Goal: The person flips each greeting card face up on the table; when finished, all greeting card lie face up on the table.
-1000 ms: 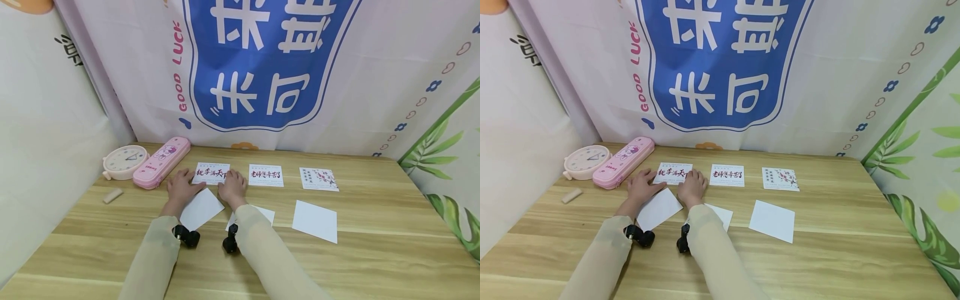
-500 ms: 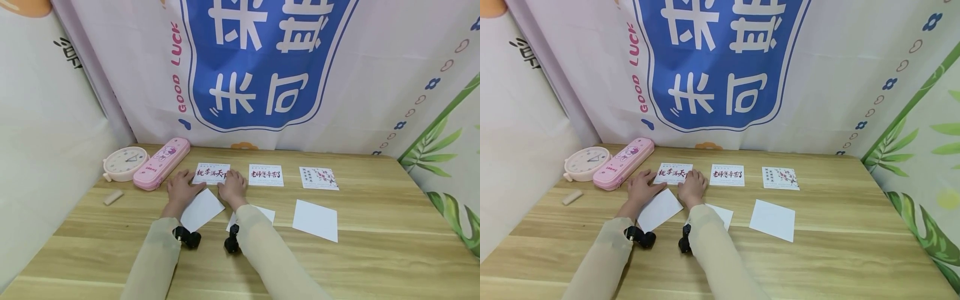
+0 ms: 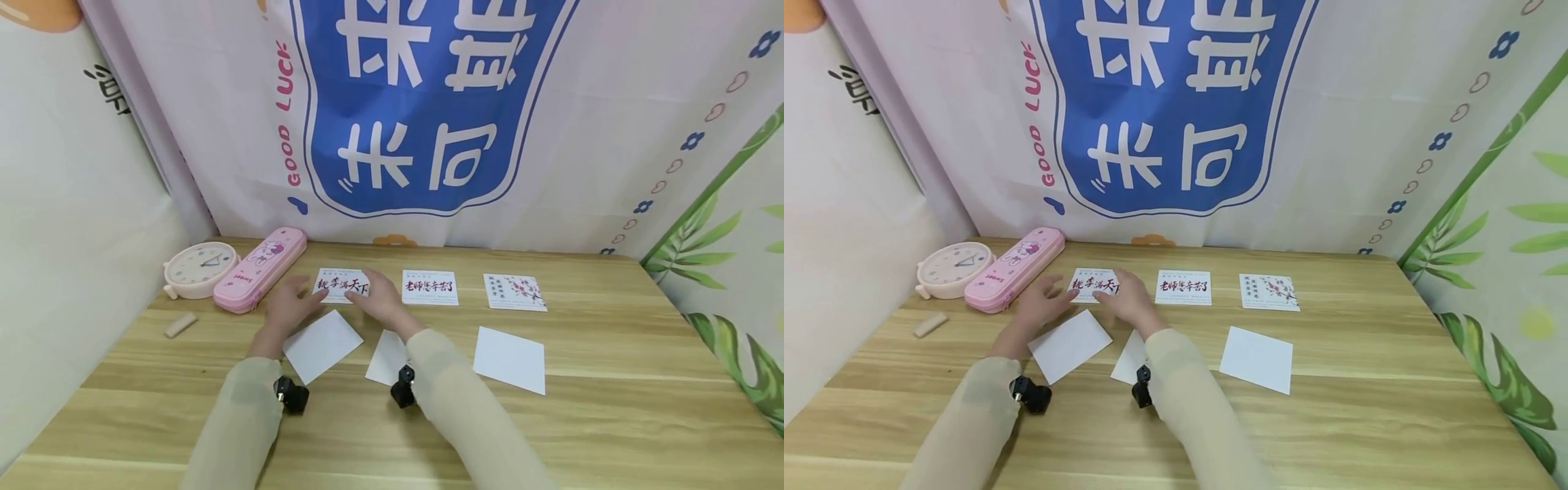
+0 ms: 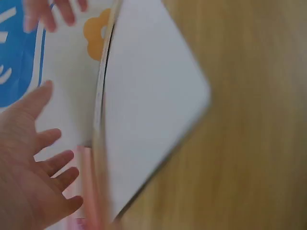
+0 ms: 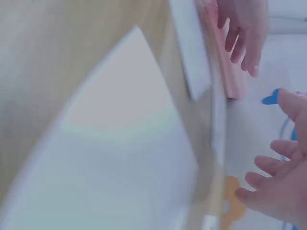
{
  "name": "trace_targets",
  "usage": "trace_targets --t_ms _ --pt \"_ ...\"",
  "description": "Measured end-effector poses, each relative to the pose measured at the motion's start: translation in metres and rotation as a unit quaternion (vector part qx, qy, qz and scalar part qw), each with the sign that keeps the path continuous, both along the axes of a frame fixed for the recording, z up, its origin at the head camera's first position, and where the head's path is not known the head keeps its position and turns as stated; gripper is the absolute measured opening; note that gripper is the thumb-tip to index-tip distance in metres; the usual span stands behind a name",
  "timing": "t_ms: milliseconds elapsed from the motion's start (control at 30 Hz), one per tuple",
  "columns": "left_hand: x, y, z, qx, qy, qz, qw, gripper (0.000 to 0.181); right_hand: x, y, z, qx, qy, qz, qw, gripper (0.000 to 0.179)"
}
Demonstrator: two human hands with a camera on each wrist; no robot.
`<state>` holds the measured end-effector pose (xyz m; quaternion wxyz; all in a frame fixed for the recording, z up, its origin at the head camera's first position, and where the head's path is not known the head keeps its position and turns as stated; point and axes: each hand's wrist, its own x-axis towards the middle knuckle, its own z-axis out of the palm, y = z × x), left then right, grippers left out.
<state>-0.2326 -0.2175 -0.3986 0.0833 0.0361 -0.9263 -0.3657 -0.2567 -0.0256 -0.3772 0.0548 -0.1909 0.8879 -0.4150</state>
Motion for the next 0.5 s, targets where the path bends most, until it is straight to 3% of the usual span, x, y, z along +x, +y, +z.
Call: trace_targets --t_ms 100,300,500 --pt "0.005 0.002 0.010 0.020 0.008 -0.008 0.9997 0.073 0.001 0.010 0.010 0.008 0.020 0.018 0.9996 0.065" --pt "0.016 0.011 0.026 0.010 0.045 -0.030 0.9985 0.071 0.011 0.037 0.031 0.006 0.036 0.047 0.9982 0.072" --pt "0.030 0.039 0.036 -0.002 0.070 -0.058 0.9959 0.068 0.024 0.078 0.039 0.000 0.067 0.048 0.9966 0.077"
